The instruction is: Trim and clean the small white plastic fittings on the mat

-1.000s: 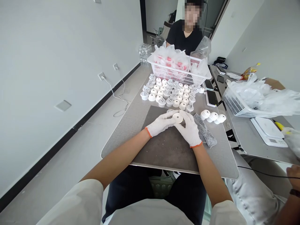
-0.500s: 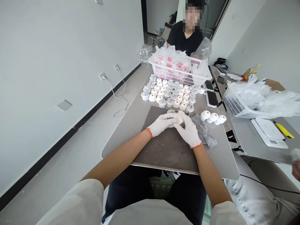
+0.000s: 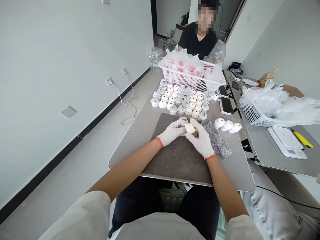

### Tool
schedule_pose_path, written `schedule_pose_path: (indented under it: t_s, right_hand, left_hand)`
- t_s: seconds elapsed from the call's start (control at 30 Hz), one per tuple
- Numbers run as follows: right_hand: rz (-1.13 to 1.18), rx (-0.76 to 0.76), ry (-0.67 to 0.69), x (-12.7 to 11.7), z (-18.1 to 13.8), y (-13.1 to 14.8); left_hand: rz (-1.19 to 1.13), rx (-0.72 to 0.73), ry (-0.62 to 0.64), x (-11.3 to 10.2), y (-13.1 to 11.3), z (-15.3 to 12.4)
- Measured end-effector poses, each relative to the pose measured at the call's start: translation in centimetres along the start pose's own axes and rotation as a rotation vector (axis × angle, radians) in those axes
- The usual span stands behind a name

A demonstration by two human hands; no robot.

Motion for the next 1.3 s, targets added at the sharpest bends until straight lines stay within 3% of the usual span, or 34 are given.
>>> schedule_pose_path:
  t_s: [0.17, 0.4, 0.9, 1.3]
  right_hand:
    - [0.176, 0.196, -0.014, -0.3, -0.2, 0.1]
    - [0.256, 0.231, -0.006, 0.0, 0.0, -0.4]
    - [0.107, 0.177, 0.024, -0.3, 0.0, -0.4]
    - [0.118, 0.065, -0.053, -0.1, -0.2, -0.8]
  left_hand:
    - [0.017, -0.071, 0.077, 0.0, -0.3, -0.3]
    - [0.006, -0.069, 0.108, -0.1, -0.8, -0.5]
    - [-0.116, -0.065, 0.095, -0.3, -0.3, -0.1]
    - [-0.170, -0.161, 0.077, -0.5, 0.4, 0.4]
Point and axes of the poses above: each hand's wrist, its own z-axis towards the middle knuckle, its own x-axis out of the palm, y = z × x, the point moved 2 cm from there along z, towards the middle knuckle, and after that the axes turned 2 degrees about -z, right-handed, at the moved point
